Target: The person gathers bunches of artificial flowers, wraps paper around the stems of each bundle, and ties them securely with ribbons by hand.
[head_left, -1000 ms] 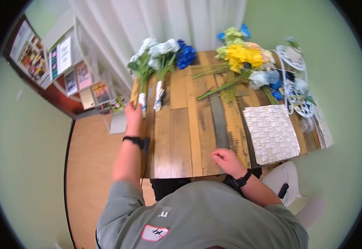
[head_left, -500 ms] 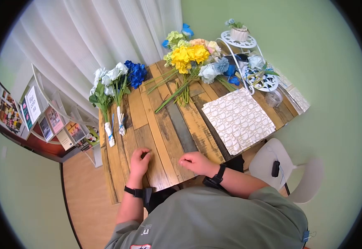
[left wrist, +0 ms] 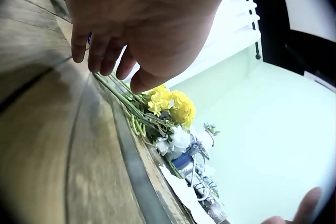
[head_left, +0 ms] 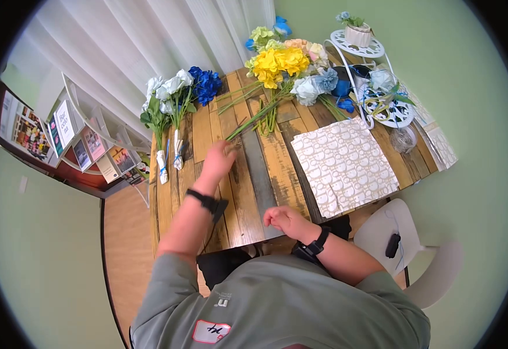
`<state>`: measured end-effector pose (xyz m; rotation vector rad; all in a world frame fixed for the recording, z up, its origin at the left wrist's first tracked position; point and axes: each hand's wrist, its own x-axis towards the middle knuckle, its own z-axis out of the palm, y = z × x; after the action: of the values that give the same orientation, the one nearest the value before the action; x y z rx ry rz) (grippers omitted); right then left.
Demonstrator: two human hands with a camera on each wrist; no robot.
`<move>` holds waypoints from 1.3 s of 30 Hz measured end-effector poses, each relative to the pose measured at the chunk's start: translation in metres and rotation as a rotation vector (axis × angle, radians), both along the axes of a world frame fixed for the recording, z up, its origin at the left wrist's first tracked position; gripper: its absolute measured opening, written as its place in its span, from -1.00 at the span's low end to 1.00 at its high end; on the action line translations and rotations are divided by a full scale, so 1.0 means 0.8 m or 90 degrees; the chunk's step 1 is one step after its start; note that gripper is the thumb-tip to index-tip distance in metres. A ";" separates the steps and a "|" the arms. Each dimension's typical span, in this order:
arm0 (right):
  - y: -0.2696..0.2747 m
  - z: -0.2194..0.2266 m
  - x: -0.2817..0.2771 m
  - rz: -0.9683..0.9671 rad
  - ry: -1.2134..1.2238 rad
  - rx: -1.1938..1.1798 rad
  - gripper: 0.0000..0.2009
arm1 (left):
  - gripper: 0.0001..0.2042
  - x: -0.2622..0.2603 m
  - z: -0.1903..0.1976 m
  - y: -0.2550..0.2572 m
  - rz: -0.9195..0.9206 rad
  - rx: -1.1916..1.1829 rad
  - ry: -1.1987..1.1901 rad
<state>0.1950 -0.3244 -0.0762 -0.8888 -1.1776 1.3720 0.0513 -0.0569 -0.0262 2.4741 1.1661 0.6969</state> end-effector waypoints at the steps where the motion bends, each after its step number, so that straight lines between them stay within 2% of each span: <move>1: 0.001 0.000 0.003 0.000 0.002 0.001 -0.62 | -0.59 0.023 0.001 0.021 -0.011 0.022 0.011; 3: 0.004 0.000 0.009 0.012 0.060 -0.104 -0.68 | -0.59 0.066 0.001 0.058 -0.025 0.045 0.022; 4: 0.002 0.010 0.010 0.009 0.059 -0.101 -0.68 | -0.62 0.087 0.004 0.074 0.001 0.018 0.146; 5: -0.002 0.022 0.008 -0.010 -0.006 -0.090 -0.72 | -0.64 0.102 0.005 0.083 0.026 -0.009 0.271; 7: -0.003 0.027 0.010 -0.014 -0.092 -0.091 -0.78 | -0.66 0.119 -0.014 0.103 0.017 0.007 0.270; 10: -0.006 0.036 0.011 -0.044 -0.097 -0.042 -0.78 | -0.64 0.136 -0.018 0.118 0.007 0.002 0.299; 12: -0.008 0.038 0.012 -0.054 -0.085 -0.064 -0.78 | -0.59 0.143 -0.016 0.118 0.002 -0.017 0.325; 14: -0.008 0.041 0.014 -0.022 -0.075 -0.074 -0.74 | -0.70 0.142 -0.011 0.116 0.018 -0.027 0.292; 17: -0.005 0.030 0.015 -0.005 -0.065 -0.104 -0.70 | -0.71 0.140 -0.014 0.129 0.023 -0.015 0.241; 21: -0.002 0.009 0.013 -0.006 -0.063 -0.068 -0.66 | -0.74 0.137 0.043 0.098 0.019 0.007 0.257; 24: -0.003 0.006 0.015 0.011 -0.085 -0.085 -0.72 | -0.70 0.132 0.071 0.087 0.017 -0.019 0.197; 25: -0.005 0.006 0.013 0.000 -0.064 -0.101 -0.72 | -0.67 0.128 0.076 0.083 0.013 -0.023 0.134; 29: -0.008 0.011 0.010 -0.025 -0.061 -0.110 -0.70 | -0.61 0.103 0.085 0.072 0.005 -0.070 -0.047; 30: -0.008 0.011 0.007 -0.024 -0.065 -0.109 -0.70 | -0.61 0.096 0.084 0.072 0.007 -0.069 -0.051; 32: -0.009 0.010 0.000 -0.076 -0.087 -0.066 -0.66 | -0.62 0.083 0.083 0.069 -0.023 -0.128 -0.160; 33: -0.008 0.010 -0.003 -0.076 -0.091 -0.066 -0.66 | -0.62 0.077 0.083 0.066 -0.023 -0.128 -0.164; 35: -0.007 0.011 -0.006 -0.094 -0.085 -0.083 -0.68 | -0.67 0.067 0.085 0.059 -0.072 -0.343 -0.372; 36: -0.007 0.013 -0.008 -0.094 -0.090 -0.084 -0.68 | -0.67 0.057 0.092 0.051 -0.073 -0.344 -0.377; 38: -0.005 0.016 -0.009 -0.092 -0.035 -0.127 -0.71 | -0.69 0.033 0.114 0.030 -0.134 -0.529 -0.498; 39: -0.005 0.016 -0.009 -0.092 -0.038 -0.128 -0.71 | -0.69 0.023 0.119 0.021 -0.134 -0.530 -0.501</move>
<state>0.1876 -0.3281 -0.0635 -1.1414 -1.0112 1.3696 0.0696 -0.0400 0.0690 1.3875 0.6619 0.7939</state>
